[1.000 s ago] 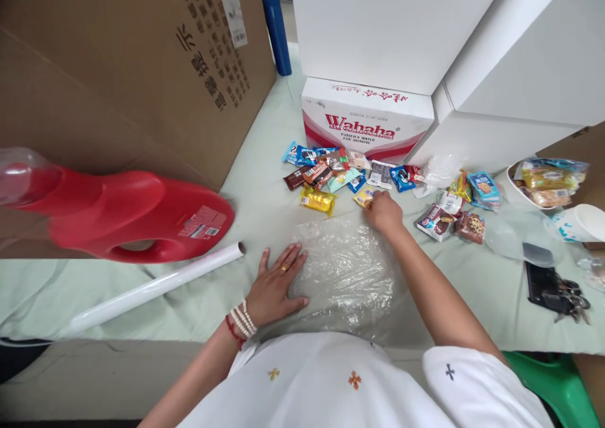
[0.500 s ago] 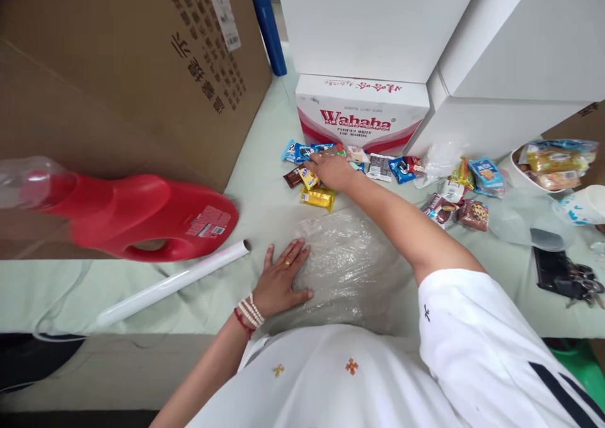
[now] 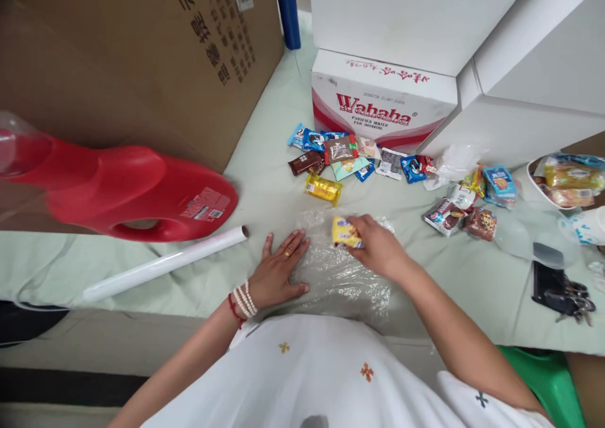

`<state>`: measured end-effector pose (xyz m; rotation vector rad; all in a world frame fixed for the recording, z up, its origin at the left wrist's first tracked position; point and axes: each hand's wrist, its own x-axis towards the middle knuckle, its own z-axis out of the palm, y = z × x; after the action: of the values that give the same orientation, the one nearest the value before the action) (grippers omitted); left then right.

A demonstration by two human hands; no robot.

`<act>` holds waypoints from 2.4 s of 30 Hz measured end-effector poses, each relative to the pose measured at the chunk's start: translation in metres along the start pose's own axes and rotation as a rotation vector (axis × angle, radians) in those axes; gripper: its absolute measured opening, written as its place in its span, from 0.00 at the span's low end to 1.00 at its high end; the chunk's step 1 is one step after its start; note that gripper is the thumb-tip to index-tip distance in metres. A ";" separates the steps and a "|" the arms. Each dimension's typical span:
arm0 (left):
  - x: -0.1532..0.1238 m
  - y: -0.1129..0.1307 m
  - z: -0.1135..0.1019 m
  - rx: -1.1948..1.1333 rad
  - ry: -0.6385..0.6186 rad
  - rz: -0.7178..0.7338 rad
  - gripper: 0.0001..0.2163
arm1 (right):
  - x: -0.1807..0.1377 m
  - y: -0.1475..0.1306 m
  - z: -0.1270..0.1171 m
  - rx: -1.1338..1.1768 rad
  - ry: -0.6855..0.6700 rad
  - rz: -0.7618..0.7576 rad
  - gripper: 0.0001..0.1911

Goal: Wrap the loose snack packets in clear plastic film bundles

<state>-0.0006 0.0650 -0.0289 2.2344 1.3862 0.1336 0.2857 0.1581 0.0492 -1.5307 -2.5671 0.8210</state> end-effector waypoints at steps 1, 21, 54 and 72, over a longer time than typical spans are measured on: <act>0.000 0.000 -0.001 0.009 -0.003 0.001 0.48 | -0.008 -0.009 0.011 -0.012 -0.051 0.000 0.31; -0.007 0.006 0.001 0.082 0.009 -0.045 0.48 | -0.014 -0.039 0.028 -0.276 -0.213 0.037 0.34; -0.043 0.001 -0.018 -0.280 0.107 0.207 0.10 | -0.141 0.038 0.060 0.303 0.147 -0.201 0.12; -0.031 0.000 -0.014 -0.811 0.316 -0.049 0.14 | -0.135 0.026 0.040 0.431 0.140 -0.057 0.16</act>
<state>-0.0198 0.0433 -0.0116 1.5316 1.2242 0.8917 0.3642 0.0388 0.0333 -1.3244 -2.1422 1.1232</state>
